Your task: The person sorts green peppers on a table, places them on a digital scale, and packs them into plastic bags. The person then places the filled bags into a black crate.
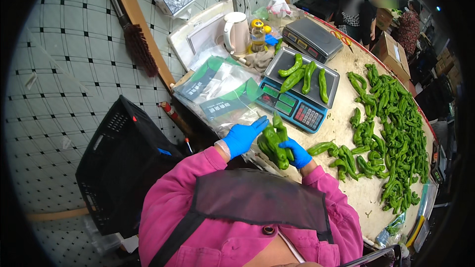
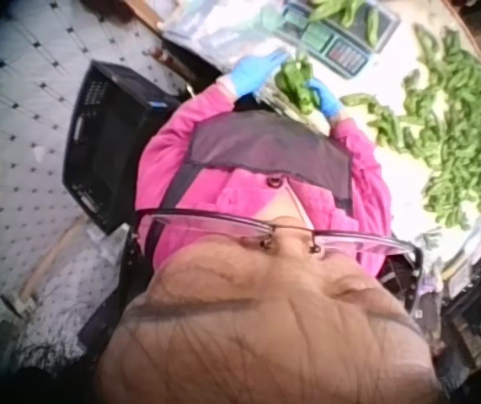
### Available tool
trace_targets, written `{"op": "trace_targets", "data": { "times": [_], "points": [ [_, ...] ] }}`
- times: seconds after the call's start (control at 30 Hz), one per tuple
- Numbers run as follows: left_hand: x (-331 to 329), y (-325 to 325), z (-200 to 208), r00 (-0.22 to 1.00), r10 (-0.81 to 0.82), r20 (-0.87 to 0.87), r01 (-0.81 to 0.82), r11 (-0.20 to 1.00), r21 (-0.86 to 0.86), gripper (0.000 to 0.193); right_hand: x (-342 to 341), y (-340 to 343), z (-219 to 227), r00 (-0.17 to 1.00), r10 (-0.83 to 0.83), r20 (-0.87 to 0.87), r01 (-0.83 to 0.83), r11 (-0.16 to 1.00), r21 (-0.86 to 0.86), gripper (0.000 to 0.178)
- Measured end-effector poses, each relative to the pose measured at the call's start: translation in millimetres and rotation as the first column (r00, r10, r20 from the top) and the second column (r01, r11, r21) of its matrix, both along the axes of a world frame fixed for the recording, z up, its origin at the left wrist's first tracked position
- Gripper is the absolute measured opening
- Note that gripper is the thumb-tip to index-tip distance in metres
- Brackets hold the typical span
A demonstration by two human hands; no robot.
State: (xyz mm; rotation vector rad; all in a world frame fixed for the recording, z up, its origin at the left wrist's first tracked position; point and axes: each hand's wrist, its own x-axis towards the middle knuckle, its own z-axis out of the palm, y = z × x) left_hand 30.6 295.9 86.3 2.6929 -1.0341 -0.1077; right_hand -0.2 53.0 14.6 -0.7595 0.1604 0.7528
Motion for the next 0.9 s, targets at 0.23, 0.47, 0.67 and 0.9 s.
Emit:
{"op": "trace_targets", "data": {
  "times": [0.23,0.47,0.67,0.9],
  "points": [
    [-0.6,-15.7,3.6,0.982,-0.114,-0.150,0.054,0.932,-0.358,0.089,7.8,11.7,-32.0,0.972,-0.069,-0.225,0.097,0.989,0.113,0.050],
    [17.3,3.9,24.9,0.961,-0.042,-0.275,-0.020,0.975,-0.221,0.085,24.4,46.0,-12.1,0.998,0.059,-0.006,-0.057,0.989,0.135,0.050],
    [16.0,26.4,51.0,0.979,-0.060,-0.193,-0.026,0.911,-0.412,0.085,32.0,47.3,-19.3,0.993,-0.047,-0.106,0.077,0.951,0.300,0.055],
    [-14.0,-12.7,29.8,0.630,-0.481,-0.610,-0.093,0.733,-0.674,0.084,51.2,54.3,-67.2,0.917,-0.144,0.371,0.223,0.958,-0.179,0.039]
  ]
}}
